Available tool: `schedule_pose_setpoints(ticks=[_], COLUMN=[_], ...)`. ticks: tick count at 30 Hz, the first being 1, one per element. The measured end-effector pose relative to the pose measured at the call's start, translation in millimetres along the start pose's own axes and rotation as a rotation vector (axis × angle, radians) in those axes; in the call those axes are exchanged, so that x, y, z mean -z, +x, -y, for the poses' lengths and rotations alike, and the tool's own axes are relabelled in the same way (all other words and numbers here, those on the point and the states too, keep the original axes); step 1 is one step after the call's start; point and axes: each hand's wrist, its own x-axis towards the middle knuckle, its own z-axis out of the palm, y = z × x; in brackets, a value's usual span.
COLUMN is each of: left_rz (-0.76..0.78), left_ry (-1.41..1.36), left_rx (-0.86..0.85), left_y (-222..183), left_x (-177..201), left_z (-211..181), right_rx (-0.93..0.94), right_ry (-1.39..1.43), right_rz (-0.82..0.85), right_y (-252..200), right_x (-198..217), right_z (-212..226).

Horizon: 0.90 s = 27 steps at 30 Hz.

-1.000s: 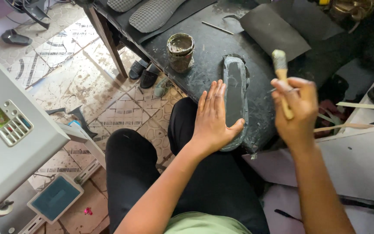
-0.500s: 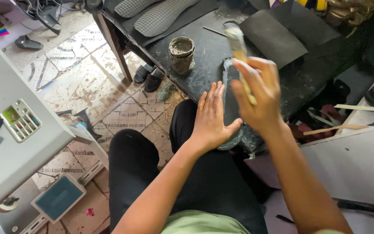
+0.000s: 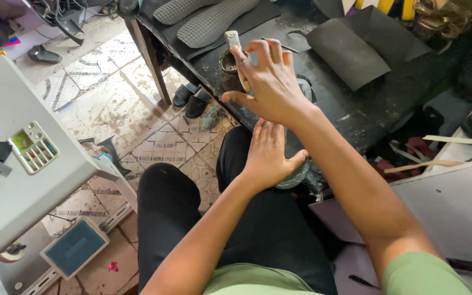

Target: The recorder is applying adhesive to a shoe sole and then attaching it to the shoe upper.

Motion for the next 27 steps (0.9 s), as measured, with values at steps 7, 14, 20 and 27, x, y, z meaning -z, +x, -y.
schedule_pose_setpoints(ticks=[7,14,20,27], left_rz=[-0.026,-0.043,-0.046,-0.022], left_ry=[-0.015,-0.065,-0.035,-0.035], left_rx=[-0.026,0.014,0.010,0.006], left_y=[0.0,2.6,2.4,2.8], left_x=[13.4,8.4,8.6,13.0], left_z=[-7.8,-9.2,-10.8,-12.8], right_rx=[-0.445,-0.970,-0.798,-0.756], right_ry=[0.547,0.658,0.531,0.368], right_rz=[-0.150,-0.153,-0.057,0.085], right_y=[-50.1,-124.9,-116.5,-107.5], right_x=[37.2,-9.6,-16.4,-27.4], right_z=[-61.7,-117.4,-118.6,-126.9])
